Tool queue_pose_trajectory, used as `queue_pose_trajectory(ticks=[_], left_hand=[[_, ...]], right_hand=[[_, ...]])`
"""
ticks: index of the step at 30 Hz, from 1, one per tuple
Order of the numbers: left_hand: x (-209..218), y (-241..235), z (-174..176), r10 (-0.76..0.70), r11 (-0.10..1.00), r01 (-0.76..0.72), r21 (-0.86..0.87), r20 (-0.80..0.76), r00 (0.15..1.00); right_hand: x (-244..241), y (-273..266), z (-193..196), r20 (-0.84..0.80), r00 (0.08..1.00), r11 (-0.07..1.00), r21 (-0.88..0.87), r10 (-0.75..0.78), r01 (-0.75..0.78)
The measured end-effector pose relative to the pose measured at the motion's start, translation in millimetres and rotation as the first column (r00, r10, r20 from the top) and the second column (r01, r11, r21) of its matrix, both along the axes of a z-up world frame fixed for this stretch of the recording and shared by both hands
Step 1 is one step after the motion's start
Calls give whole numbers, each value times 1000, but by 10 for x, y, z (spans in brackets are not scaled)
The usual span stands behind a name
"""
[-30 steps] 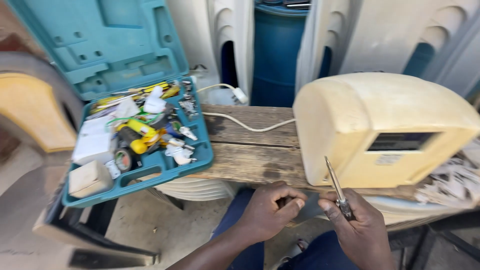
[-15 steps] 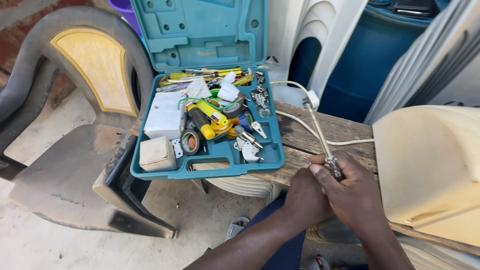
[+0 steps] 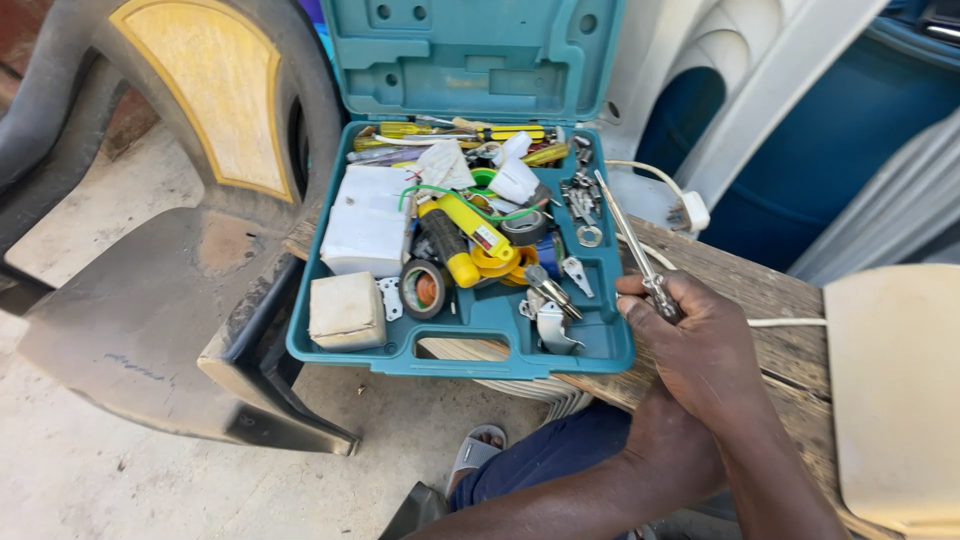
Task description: The person disassembles a hand dryer by unscrewing the outer casing with a screwdriver and then inspecting the internal electrical components and wiring.
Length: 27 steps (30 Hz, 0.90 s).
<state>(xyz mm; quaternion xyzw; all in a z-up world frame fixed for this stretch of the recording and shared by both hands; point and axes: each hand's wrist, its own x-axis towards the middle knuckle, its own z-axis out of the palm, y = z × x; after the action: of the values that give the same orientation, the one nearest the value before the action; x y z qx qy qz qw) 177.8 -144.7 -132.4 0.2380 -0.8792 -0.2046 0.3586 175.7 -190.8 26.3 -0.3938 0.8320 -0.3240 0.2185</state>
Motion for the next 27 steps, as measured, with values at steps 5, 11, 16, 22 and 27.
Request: queue_pose_trajectory(ticks=[5,11,16,22,27], left_hand=[[-376,520,-925,149,986,-130,-106,187,971],[-1196,851,-2173,655,723,-280,-632,497,569],[-618,205,-239,298,949,-181,-257,549,781],[9,8,100,-286,936,228,268,199,937],[-164,149,-473,-105,994,105,23,-7,994]], right_hand=[[288,-68,34,22,995,989,108,98,-99],[413,-98,80,5,999,990,137,41,-42],[80,-163,89,-26,986,981,103,-165,167],[-36,-253,126,42,978,978,42,-204,203],[-74,-400,-1,192,968,983,-61,-159,173]])
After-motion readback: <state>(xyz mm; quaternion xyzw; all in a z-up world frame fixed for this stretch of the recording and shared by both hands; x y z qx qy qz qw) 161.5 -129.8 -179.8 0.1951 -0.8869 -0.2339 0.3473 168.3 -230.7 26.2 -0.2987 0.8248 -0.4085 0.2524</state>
